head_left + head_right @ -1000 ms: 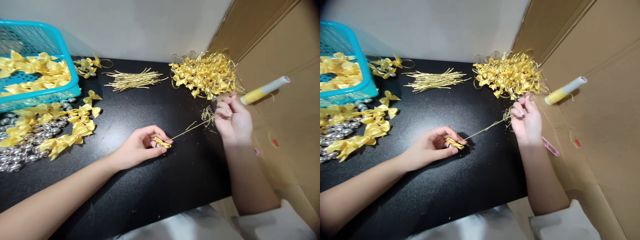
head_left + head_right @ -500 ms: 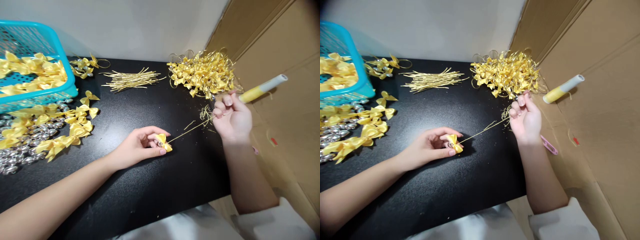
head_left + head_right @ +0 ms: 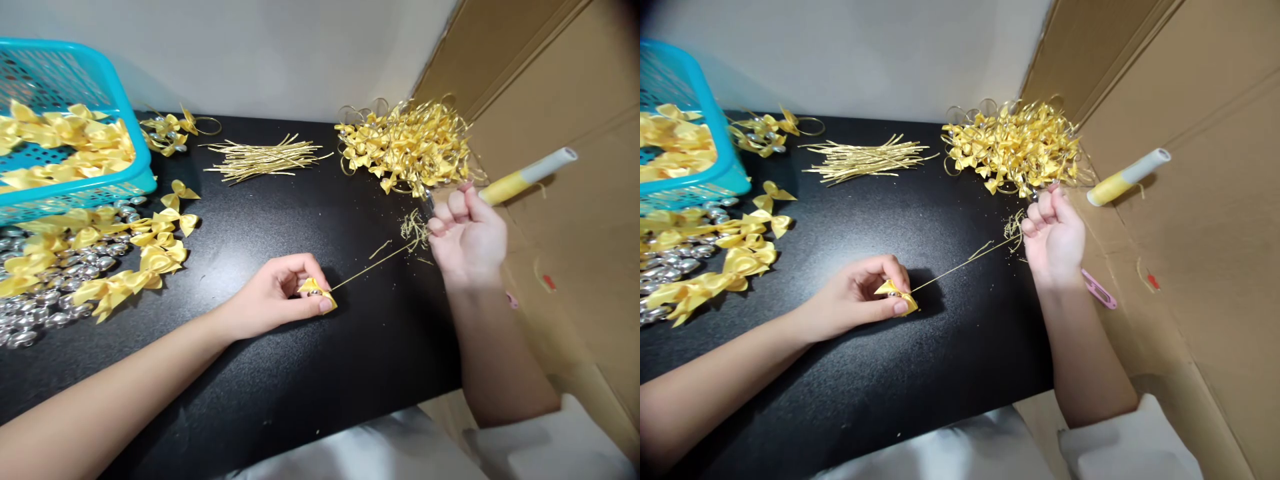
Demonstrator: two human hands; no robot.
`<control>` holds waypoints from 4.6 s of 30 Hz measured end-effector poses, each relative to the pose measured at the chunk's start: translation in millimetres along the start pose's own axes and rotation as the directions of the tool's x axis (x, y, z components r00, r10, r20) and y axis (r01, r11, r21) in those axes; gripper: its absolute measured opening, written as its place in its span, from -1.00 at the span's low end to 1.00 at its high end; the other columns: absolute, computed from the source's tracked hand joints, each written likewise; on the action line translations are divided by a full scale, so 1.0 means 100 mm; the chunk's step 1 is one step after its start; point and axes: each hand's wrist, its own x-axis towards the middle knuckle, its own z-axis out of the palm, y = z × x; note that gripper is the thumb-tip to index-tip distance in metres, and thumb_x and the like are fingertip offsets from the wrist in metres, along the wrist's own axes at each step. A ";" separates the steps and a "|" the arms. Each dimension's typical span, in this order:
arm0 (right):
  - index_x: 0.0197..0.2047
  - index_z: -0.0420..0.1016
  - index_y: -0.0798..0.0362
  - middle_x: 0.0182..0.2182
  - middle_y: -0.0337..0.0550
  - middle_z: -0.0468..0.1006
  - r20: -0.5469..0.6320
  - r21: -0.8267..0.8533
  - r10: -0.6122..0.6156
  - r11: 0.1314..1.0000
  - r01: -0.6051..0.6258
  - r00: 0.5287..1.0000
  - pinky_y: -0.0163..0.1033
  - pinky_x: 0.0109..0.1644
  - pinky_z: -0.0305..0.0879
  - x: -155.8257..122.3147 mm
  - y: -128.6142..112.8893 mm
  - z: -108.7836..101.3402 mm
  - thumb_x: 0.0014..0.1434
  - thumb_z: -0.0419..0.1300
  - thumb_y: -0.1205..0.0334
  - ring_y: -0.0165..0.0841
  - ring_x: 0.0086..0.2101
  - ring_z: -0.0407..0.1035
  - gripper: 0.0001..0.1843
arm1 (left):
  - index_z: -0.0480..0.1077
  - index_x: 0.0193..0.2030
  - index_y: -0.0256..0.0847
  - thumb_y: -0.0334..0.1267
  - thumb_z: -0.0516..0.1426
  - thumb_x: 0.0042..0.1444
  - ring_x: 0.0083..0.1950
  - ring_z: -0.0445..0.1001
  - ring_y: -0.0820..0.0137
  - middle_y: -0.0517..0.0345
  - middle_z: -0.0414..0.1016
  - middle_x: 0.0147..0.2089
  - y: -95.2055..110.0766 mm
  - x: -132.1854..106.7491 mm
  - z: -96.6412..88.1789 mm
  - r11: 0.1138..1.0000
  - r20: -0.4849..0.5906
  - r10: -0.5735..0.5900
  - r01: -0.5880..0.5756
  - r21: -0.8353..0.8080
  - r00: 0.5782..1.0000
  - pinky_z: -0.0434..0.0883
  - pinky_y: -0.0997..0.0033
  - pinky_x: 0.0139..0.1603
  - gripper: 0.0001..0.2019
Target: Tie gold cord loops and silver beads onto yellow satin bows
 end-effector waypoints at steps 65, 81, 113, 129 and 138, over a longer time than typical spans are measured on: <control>-0.34 0.61 0.10 -0.22 -0.04 0.61 0.671 -0.706 0.273 -0.046 0.706 0.689 -0.07 0.02 0.29 0.55 0.76 1.70 0.09 0.34 0.27 -0.22 -0.13 0.43 -0.92 | 0.35 0.09 -0.31 -0.33 0.06 0.26 -0.35 0.38 0.38 0.10 0.51 -0.28 -0.20 -0.44 0.25 -0.069 0.420 0.485 -0.445 0.893 0.767 0.29 0.37 -0.41 -0.72; -0.75 0.34 0.02 -0.78 -0.35 0.21 0.627 -0.577 0.491 -0.229 0.784 0.605 -0.17 -0.30 0.25 0.46 -0.14 1.40 -0.11 0.41 0.44 -0.42 -0.60 0.23 -0.63 | 0.46 0.00 -0.29 -0.26 0.15 0.22 -0.31 0.41 0.32 0.01 0.56 -0.23 0.00 -0.34 -0.03 -0.034 0.058 0.673 -0.047 0.998 0.738 0.36 0.35 -0.33 -0.76; -0.36 0.25 0.01 -0.37 -0.21 0.38 0.704 -0.653 0.194 0.557 0.514 0.684 -0.26 -0.27 0.22 -0.84 0.27 0.49 0.31 0.01 0.26 -0.40 -0.37 0.29 -0.83 | 0.48 -0.39 -0.28 -0.10 0.25 0.06 -0.54 0.34 0.52 0.19 0.51 -0.48 0.13 -0.11 0.19 0.982 -0.522 0.063 0.039 0.183 0.851 0.26 0.53 -0.52 -0.75; -0.46 0.42 0.06 -0.52 -0.30 0.52 0.311 -0.209 0.191 0.969 -0.129 0.931 -0.32 -0.37 0.47 -1.02 0.59 0.51 -0.09 0.40 0.22 -0.46 -0.52 0.47 -0.78 | 0.31 -0.39 -0.22 -0.29 0.27 0.09 -0.34 0.55 0.46 0.19 0.59 -0.38 -0.14 -0.14 0.36 0.972 -0.594 0.226 -0.222 0.081 0.772 0.43 0.52 -0.32 -0.81; -0.53 0.51 0.04 -0.50 -0.35 0.42 0.302 0.003 0.377 0.918 -0.396 0.876 -0.45 -0.51 0.22 -1.12 0.62 0.52 -0.20 0.47 0.25 -0.61 -0.57 0.23 -0.79 | 0.36 -0.36 -0.19 -0.39 0.25 0.14 -0.27 0.61 0.42 0.17 0.66 -0.27 -0.25 -0.19 0.38 0.916 -0.529 0.399 -0.301 0.265 0.749 0.47 0.48 -0.29 -0.86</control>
